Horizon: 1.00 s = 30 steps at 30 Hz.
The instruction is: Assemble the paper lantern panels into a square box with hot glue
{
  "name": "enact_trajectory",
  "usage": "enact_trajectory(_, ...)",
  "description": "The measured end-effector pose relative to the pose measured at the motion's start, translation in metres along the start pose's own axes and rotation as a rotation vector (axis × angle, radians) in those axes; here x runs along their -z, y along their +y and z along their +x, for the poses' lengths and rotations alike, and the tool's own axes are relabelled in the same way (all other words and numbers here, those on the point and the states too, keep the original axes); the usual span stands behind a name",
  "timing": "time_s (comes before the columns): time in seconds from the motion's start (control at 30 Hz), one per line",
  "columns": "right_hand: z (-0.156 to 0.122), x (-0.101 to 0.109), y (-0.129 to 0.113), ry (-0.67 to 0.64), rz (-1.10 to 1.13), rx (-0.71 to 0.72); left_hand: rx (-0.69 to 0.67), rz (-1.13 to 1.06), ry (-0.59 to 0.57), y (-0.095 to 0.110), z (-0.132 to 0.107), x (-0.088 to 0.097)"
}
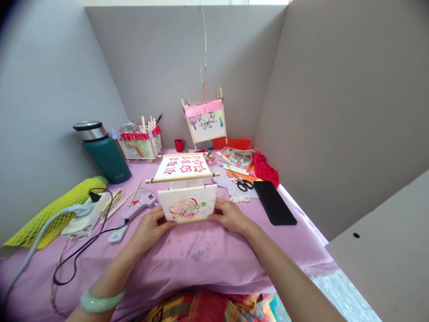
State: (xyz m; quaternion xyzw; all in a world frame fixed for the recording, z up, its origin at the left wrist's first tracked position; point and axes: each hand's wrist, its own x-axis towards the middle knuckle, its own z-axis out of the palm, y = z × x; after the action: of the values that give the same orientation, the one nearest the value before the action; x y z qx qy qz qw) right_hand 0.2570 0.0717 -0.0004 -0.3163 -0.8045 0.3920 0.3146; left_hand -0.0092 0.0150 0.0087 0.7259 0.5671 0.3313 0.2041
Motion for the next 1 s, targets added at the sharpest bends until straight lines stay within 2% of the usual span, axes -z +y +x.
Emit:
enact_trajectory(0.47, 0.0002, 0.0007, 0.0002, 0.007, -0.004, -0.04, 0.023, 0.02, 0.028, 0.0032, -0.0008, 0.0011)
enact_trajectory(0.7, -0.0009, -0.001, 0.003, 0.01, -0.003, -0.044, 0.019, 0.042, 0.041, -0.0015, -0.0016, -0.0013)
enact_trajectory(0.87, -0.0028, -0.0012, 0.0057, 0.036, -0.045, -0.123, 0.025, 0.047, 0.043, -0.0028, -0.0017, -0.0019)
enact_trajectory(1.0, -0.004, 0.0045, 0.0007, 0.086, 0.076, -0.12, 0.023, 0.038, 0.035, -0.0006, -0.0018, -0.0005)
